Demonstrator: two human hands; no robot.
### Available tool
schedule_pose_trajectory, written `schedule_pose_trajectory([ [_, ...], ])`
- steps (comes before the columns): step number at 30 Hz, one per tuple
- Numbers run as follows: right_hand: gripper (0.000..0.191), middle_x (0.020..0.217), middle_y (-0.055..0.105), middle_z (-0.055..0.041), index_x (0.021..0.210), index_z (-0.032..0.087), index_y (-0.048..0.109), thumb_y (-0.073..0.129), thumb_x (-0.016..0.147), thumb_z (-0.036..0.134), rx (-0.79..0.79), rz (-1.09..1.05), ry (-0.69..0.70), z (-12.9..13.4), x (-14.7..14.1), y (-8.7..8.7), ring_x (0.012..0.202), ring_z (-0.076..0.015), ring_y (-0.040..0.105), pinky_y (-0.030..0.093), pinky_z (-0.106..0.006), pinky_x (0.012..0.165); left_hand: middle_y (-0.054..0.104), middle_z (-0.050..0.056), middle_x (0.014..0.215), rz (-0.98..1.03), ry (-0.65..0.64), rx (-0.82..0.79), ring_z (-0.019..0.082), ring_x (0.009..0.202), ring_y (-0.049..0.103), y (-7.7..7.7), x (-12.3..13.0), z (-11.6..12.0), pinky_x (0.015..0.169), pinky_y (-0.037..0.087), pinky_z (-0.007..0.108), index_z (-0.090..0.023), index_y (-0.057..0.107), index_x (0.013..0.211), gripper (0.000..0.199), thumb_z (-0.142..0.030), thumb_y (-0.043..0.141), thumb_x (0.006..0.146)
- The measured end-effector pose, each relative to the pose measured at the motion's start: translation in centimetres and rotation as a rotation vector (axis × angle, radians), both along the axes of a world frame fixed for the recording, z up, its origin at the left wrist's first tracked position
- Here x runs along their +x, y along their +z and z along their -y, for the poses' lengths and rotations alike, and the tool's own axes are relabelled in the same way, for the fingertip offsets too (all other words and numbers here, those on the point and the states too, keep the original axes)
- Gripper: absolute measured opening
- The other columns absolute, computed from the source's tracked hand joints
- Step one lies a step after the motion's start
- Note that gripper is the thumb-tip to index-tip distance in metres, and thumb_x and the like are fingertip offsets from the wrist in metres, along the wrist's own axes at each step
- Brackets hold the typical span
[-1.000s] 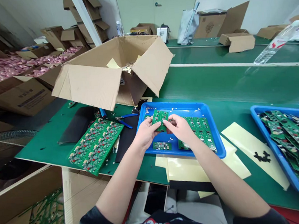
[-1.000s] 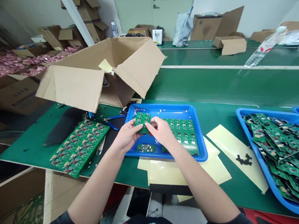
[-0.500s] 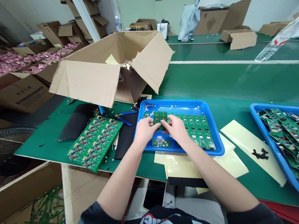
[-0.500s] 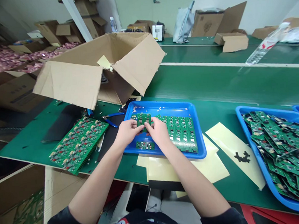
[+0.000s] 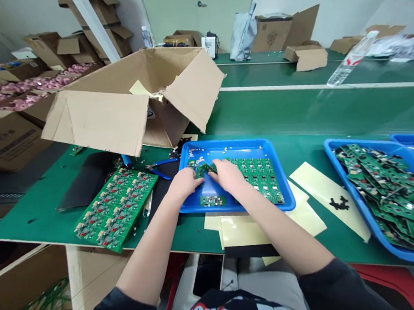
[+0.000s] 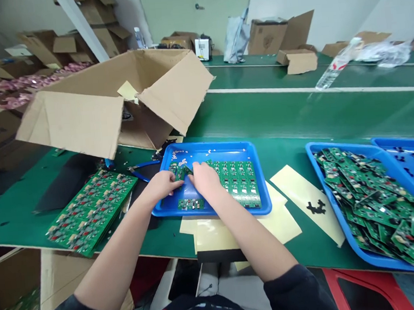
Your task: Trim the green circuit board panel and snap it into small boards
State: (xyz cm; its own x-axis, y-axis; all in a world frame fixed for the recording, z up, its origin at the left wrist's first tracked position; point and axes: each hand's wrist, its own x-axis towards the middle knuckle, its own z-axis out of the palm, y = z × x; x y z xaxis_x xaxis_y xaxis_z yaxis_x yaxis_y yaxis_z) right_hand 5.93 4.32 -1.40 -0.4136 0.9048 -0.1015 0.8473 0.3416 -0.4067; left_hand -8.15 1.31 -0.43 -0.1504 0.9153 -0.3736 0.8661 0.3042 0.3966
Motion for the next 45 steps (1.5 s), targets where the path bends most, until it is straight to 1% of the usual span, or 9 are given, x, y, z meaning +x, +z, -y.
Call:
schedule_pose_trajectory([
  [3, 0.035, 0.103, 0.054, -0.0104, 0.109, 0.013, 0.056, 0.049, 0.084, 0.036, 0.033, -0.048, 0.012, -0.6, 1.1, 0.3, 0.093, -0.0238, 0.053, 0.04, -0.034, 0.079, 0.057, 0.014, 0.083, -0.221, -0.014, 0.03, 0.031, 0.087, 0.055, 1.0, 0.5, -0.1, 0.072, 0.038, 0.036, -0.008, 0.051, 0.076, 0.024, -0.032, 0.054, 0.079],
  [7, 0.032, 0.101, 0.057, -0.0016, 0.111, 0.017, 0.059, 0.046, 0.085, 0.032, 0.087, -0.217, -0.091, -2.5, 4.9, 0.6, 0.086, -0.0152, 0.054, 0.041, -0.029, 0.081, 0.05, 0.014, 0.1, -0.409, 0.024, 0.134, 0.028, 0.091, 0.052, 2.0, 1.7, -0.3, 0.074, 0.04, 0.035, -0.007, 0.052, 0.103, 0.035, -0.036, 0.048, 0.084],
  [13, 0.043, 0.122, 0.045, -0.0137, 0.108, 0.011, 0.063, 0.055, 0.079, 0.042, 0.171, -0.005, -0.065, -4.7, 6.5, -1.0, 0.117, -0.0283, 0.035, 0.028, -0.036, 0.098, 0.039, 0.017, 0.12, -0.277, -0.27, 0.19, 0.031, 0.114, 0.035, 0.2, 3.9, -3.1, 0.094, 0.031, 0.038, -0.006, 0.051, 0.118, 0.057, -0.045, 0.057, 0.076],
  [18, 0.041, 0.126, 0.039, -0.0206, 0.095, 0.004, 0.064, 0.068, 0.067, 0.034, 0.133, -0.141, -0.065, -4.8, 4.2, -3.2, 0.125, -0.0339, 0.022, 0.019, -0.043, 0.103, 0.046, 0.016, 0.111, -0.137, -0.277, 0.182, 0.029, 0.108, 0.04, -1.0, 3.7, -5.2, 0.091, 0.031, 0.037, -0.008, 0.057, 0.106, 0.043, -0.036, 0.062, 0.073],
  [24, 0.028, 0.106, 0.054, -0.0064, 0.1, 0.009, 0.055, 0.06, 0.075, 0.021, 0.097, -0.456, -0.048, -5.2, 4.2, -1.8, 0.103, -0.0134, 0.048, 0.035, -0.026, 0.095, 0.056, 0.006, 0.076, 0.22, -0.159, 0.296, 0.016, 0.072, 0.05, -0.3, 2.4, -5.4, 0.067, 0.037, 0.027, -0.008, 0.057, 0.078, 0.02, -0.025, 0.064, 0.071],
  [27, 0.048, 0.1, 0.057, -0.008, 0.115, 0.009, 0.045, 0.061, 0.075, 0.03, -0.196, -0.728, -0.199, -4.7, 4.2, -1.1, 0.091, -0.0148, 0.055, 0.044, -0.032, 0.085, 0.057, 0.006, 0.075, 0.484, -0.055, 0.335, 0.012, 0.067, 0.052, -0.5, 2.0, -5.2, 0.062, 0.04, 0.023, -0.007, 0.056, 0.078, 0.025, -0.03, 0.059, 0.073],
  [30, 0.029, 0.081, 0.058, -0.0065, 0.095, 0.008, 0.049, 0.055, 0.079, 0.032, -0.49, -0.921, -0.225, -4.0, 3.6, -1.2, 0.071, -0.0142, 0.058, 0.05, -0.031, 0.069, 0.058, 0.008, 0.079, 0.671, 0.045, 0.358, 0.011, 0.067, 0.053, -1.1, 1.9, -4.7, 0.06, 0.043, 0.022, -0.005, 0.056, 0.085, 0.033, -0.035, 0.058, 0.071],
  [36, 0.023, 0.053, 0.049, -0.0003, 0.067, 0.011, 0.041, 0.054, 0.078, 0.027, -0.438, -0.935, -0.316, -3.1, 1.8, -1.6, 0.049, -0.0137, 0.054, 0.048, -0.026, 0.05, 0.057, 0.007, 0.068, 0.617, 0.147, 0.453, 0.012, 0.06, 0.051, -2.3, 2.1, -4.2, 0.054, 0.038, 0.021, -0.006, 0.057, 0.073, 0.03, -0.034, 0.063, 0.064],
  [45, 0.028, 0.051, 0.049, -0.0012, 0.06, 0.013, 0.037, 0.052, 0.078, 0.029, -0.353, -0.828, -0.307, -3.3, 0.5, -2.2, 0.05, -0.0164, 0.055, 0.046, -0.026, 0.048, 0.056, 0.006, 0.064, 0.44, 0.192, 0.474, 0.012, 0.06, 0.051, -1.8, 1.5, -3.5, 0.056, 0.037, 0.022, -0.007, 0.06, 0.07, 0.025, -0.032, 0.062, 0.066],
])
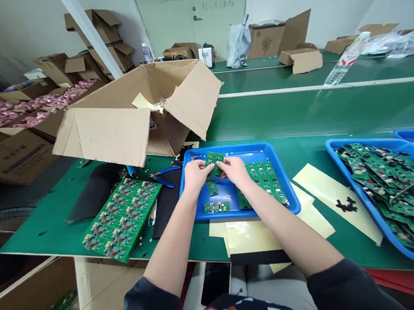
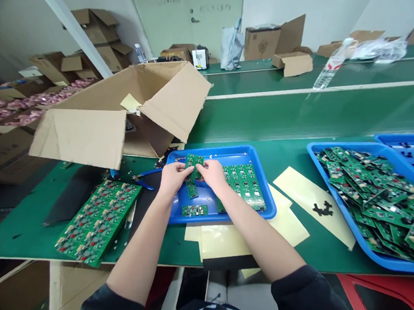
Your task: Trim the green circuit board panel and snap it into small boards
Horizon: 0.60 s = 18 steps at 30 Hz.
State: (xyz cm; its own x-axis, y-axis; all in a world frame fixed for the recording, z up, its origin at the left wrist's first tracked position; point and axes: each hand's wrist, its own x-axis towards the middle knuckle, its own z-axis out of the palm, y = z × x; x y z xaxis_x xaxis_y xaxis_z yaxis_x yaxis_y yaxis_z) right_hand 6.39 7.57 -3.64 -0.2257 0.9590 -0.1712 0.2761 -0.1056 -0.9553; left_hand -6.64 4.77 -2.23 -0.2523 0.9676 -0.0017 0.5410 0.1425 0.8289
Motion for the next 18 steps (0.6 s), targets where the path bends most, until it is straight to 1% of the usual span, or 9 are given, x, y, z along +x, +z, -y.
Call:
schedule_pose_trajectory([
  [3, 0.029, 0.053, 0.05, -0.0012, 0.061, 0.014, 0.036, 0.05, 0.079, 0.031, 0.011, 0.054, 0.011, 0.1, -0.3, -0.2, 0.051, -0.0154, 0.056, 0.045, -0.024, 0.049, 0.057, 0.006, 0.066, -0.067, 0.025, -0.016, 0.012, 0.062, 0.052, 0.0, 0.2, 0.1, 0.058, 0.037, 0.022, -0.008, 0.06, 0.07, 0.023, -0.03, 0.062, 0.067],
  [6, 0.029, 0.055, 0.051, -0.0015, 0.061, 0.013, 0.036, 0.049, 0.081, 0.03, 0.042, 0.155, 0.029, 0.2, -0.4, -0.1, 0.053, -0.0138, 0.056, 0.045, -0.023, 0.053, 0.057, 0.006, 0.068, -0.148, 0.053, -0.056, 0.012, 0.064, 0.052, -0.2, 0.2, 0.1, 0.06, 0.037, 0.022, -0.008, 0.057, 0.069, 0.019, -0.027, 0.061, 0.068],
  [9, 0.029, 0.058, 0.054, -0.0041, 0.062, 0.012, 0.039, 0.048, 0.083, 0.03, 0.074, 0.316, 0.084, -0.2, -0.1, 0.0, 0.054, -0.0147, 0.056, 0.044, -0.025, 0.058, 0.056, 0.005, 0.067, -0.225, 0.018, -0.128, 0.012, 0.063, 0.052, -0.2, -0.2, 0.2, 0.059, 0.037, 0.021, -0.009, 0.056, 0.068, 0.021, -0.03, 0.061, 0.07],
  [11, 0.026, 0.065, 0.057, -0.0074, 0.066, 0.011, 0.044, 0.049, 0.083, 0.03, 0.134, 0.439, 0.134, -0.6, 0.1, 0.2, 0.064, -0.0191, 0.059, 0.044, -0.029, 0.065, 0.056, 0.005, 0.067, -0.298, -0.007, -0.174, 0.013, 0.064, 0.053, 0.2, -0.7, 0.1, 0.059, 0.037, 0.022, -0.01, 0.056, 0.069, 0.025, -0.035, 0.059, 0.073],
  [14, 0.023, 0.083, 0.06, -0.0135, 0.079, 0.009, 0.055, 0.051, 0.082, 0.032, 0.268, 0.619, 0.195, -1.1, -0.3, 0.8, 0.086, -0.0296, 0.057, 0.041, -0.037, 0.076, 0.055, 0.008, 0.07, -0.461, -0.016, -0.25, 0.018, 0.07, 0.054, 1.2, -1.4, -0.3, 0.061, 0.036, 0.027, -0.01, 0.053, 0.066, 0.03, -0.039, 0.057, 0.075],
  [16, 0.028, 0.089, 0.059, -0.0178, 0.088, 0.006, 0.059, 0.052, 0.082, 0.032, 0.319, 0.727, 0.212, -1.4, -0.6, 1.4, 0.091, -0.0341, 0.054, 0.04, -0.041, 0.077, 0.056, 0.011, 0.074, -0.568, -0.034, -0.315, 0.024, 0.076, 0.054, 2.0, -1.7, -0.6, 0.063, 0.036, 0.031, -0.01, 0.052, 0.067, 0.033, -0.041, 0.056, 0.076],
  [18, 0.035, 0.093, 0.057, -0.0196, 0.094, 0.004, 0.06, 0.05, 0.083, 0.036, 0.352, 0.806, 0.2, -1.8, -0.3, 2.2, 0.091, -0.034, 0.054, 0.039, -0.041, 0.077, 0.055, 0.017, 0.085, -0.662, -0.033, -0.35, 0.03, 0.086, 0.052, 2.7, -1.6, -0.8, 0.07, 0.037, 0.035, -0.007, 0.056, 0.076, 0.037, -0.044, 0.055, 0.077],
])
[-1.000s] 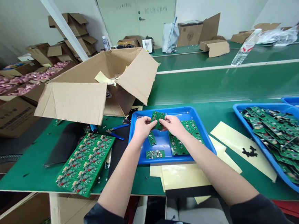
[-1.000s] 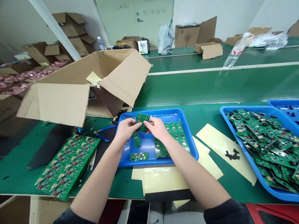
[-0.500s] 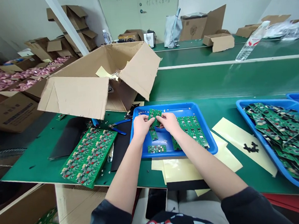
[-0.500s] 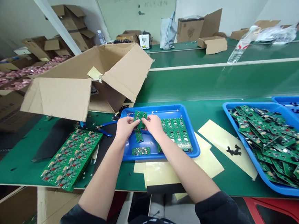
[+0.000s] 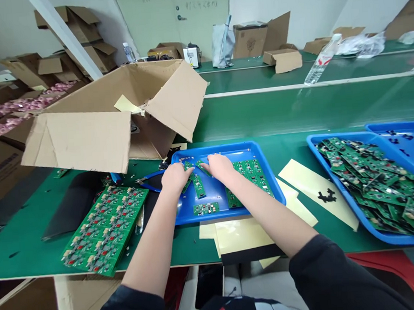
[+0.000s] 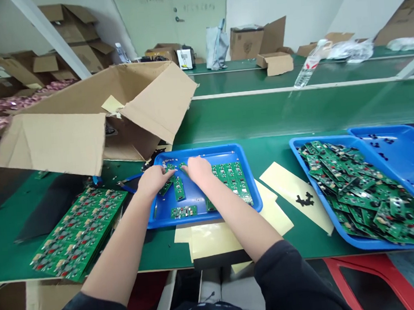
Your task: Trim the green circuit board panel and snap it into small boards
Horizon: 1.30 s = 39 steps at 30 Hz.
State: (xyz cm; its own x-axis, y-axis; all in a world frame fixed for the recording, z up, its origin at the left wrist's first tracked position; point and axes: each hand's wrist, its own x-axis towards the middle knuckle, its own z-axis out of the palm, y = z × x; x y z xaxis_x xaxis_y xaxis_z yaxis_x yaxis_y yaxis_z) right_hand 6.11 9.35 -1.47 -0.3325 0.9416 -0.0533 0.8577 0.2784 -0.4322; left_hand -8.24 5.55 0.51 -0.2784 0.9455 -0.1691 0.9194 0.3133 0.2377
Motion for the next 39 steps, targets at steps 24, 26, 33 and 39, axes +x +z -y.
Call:
schedule_pose_trajectory([
  [24, 0.092, 0.135, 0.027, -0.019, 0.14, 0.009, 0.017, 0.064, 0.069, 0.044, -0.003, -0.63, -0.304, 1.3, 10.1, -1.6, 0.119, -0.0243, 0.038, 0.033, -0.038, 0.1, 0.028, -0.004, 0.063, 0.955, 0.034, 0.166, 0.004, 0.051, 0.026, -2.6, 5.6, 2.4, 0.048, 0.024, 0.018, -0.012, 0.034, 0.094, 0.032, -0.028, 0.057, 0.077],
  [26, 0.091, 0.125, 0.043, -0.0181, 0.14, 0.011, 0.014, 0.064, 0.07, 0.041, -0.428, -0.83, -0.385, 1.8, 10.0, -1.6, 0.101, -0.0213, 0.053, 0.044, -0.035, 0.087, 0.026, -0.005, 0.06, 1.045, 0.062, 0.191, 0.003, 0.049, 0.024, -2.5, 4.8, 2.6, 0.046, 0.022, 0.017, -0.013, 0.033, 0.092, 0.03, -0.026, 0.056, 0.078],
  [33, 0.049, 0.108, 0.056, -0.0114, 0.108, 0.01, 0.05, 0.067, 0.063, 0.023, -0.665, -1.198, -0.214, 3.3, 8.5, -1.9, 0.085, -0.0187, 0.059, 0.05, -0.032, 0.073, 0.055, 0.009, 0.092, 1.225, 0.145, 0.128, 0.011, 0.076, 0.055, -3.3, 4.5, 3.2, 0.064, 0.044, 0.022, -0.011, 0.031, 0.111, 0.046, -0.028, 0.058, 0.078],
  [39, 0.039, 0.096, 0.061, -0.0053, 0.1, 0.01, 0.058, 0.064, 0.064, 0.023, -0.435, -0.919, -0.29, 3.5, 8.2, -2.0, 0.085, -0.0177, 0.059, 0.047, -0.03, 0.076, 0.052, 0.016, 0.113, 1.135, 0.147, 0.117, 0.024, 0.101, 0.052, -4.4, 4.9, 3.2, 0.079, 0.045, 0.03, -0.01, 0.042, 0.111, 0.063, -0.031, 0.073, 0.06],
])
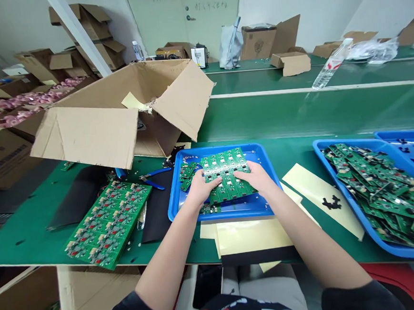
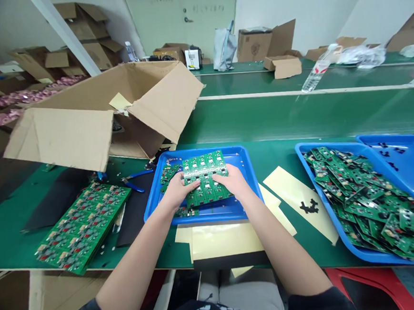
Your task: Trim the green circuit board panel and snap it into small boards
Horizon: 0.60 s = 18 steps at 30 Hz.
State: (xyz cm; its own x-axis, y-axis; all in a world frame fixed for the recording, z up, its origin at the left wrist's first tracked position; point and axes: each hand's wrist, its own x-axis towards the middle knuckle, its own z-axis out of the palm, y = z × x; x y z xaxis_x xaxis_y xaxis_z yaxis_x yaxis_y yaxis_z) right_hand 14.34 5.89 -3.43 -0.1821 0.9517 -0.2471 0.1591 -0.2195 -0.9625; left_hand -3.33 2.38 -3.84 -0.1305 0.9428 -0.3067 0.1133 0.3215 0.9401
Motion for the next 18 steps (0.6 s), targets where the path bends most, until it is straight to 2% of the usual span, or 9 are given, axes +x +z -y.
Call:
schedule_pose_trajectory([
  [3, 0.034, 0.093, 0.061, -0.0044, 0.096, 0.01, 0.06, 0.064, 0.064, 0.023, 0.086, 0.177, -0.033, 0.1, 0.0, 0.3, 0.082, -0.0165, 0.059, 0.046, -0.028, 0.074, 0.052, 0.015, 0.113, -0.002, -0.002, -0.007, 0.023, 0.101, 0.052, 0.2, 0.3, -0.3, 0.079, 0.044, 0.029, -0.009, 0.045, 0.109, 0.061, -0.028, 0.074, 0.058],
  [7, 0.031, 0.089, 0.061, -0.0048, 0.092, 0.01, 0.06, 0.062, 0.065, 0.025, 0.123, 0.253, -0.037, 0.3, 0.0, 0.4, 0.08, -0.0168, 0.058, 0.045, -0.028, 0.073, 0.054, 0.014, 0.11, 0.004, -0.016, -0.07, 0.02, 0.095, 0.055, 0.8, 0.5, -0.5, 0.073, 0.045, 0.026, -0.009, 0.046, 0.108, 0.06, -0.026, 0.074, 0.058],
  [10, 0.034, 0.091, 0.061, -0.0049, 0.094, 0.011, 0.059, 0.062, 0.065, 0.028, 0.128, 0.214, -0.01, 0.5, 0.1, 0.2, 0.082, -0.0178, 0.058, 0.046, -0.029, 0.074, 0.055, 0.013, 0.106, 0.008, -0.049, -0.145, 0.018, 0.085, 0.057, 1.5, 0.3, -0.4, 0.061, 0.043, 0.022, -0.009, 0.045, 0.111, 0.062, -0.029, 0.073, 0.059],
  [13, 0.039, 0.096, 0.061, -0.0036, 0.099, 0.013, 0.058, 0.063, 0.065, 0.03, 0.075, 0.089, 0.006, 0.6, 0.3, 0.0, 0.084, -0.0165, 0.058, 0.047, -0.028, 0.074, 0.057, 0.012, 0.1, 0.021, -0.091, -0.186, 0.015, 0.076, 0.057, 2.2, -0.1, -0.2, 0.05, 0.036, 0.019, -0.01, 0.048, 0.11, 0.056, -0.031, 0.071, 0.063],
  [16, 0.041, 0.096, 0.061, -0.0033, 0.101, 0.013, 0.057, 0.064, 0.064, 0.029, 0.009, 0.014, -0.009, 0.7, 0.4, 0.0, 0.082, -0.0163, 0.059, 0.048, -0.027, 0.071, 0.058, 0.012, 0.092, 0.034, -0.132, -0.186, 0.016, 0.069, 0.056, 2.4, -0.4, -0.1, 0.047, 0.033, 0.019, -0.009, 0.052, 0.106, 0.048, -0.027, 0.069, 0.064],
  [18, 0.041, 0.095, 0.061, -0.0038, 0.101, 0.012, 0.057, 0.064, 0.064, 0.03, 0.016, 0.035, -0.012, 0.6, 0.4, -0.1, 0.081, -0.0166, 0.059, 0.048, -0.028, 0.07, 0.058, 0.012, 0.09, 0.023, -0.125, -0.163, 0.016, 0.07, 0.056, 2.1, -0.4, -0.2, 0.05, 0.036, 0.02, -0.009, 0.053, 0.105, 0.048, -0.024, 0.07, 0.063],
])
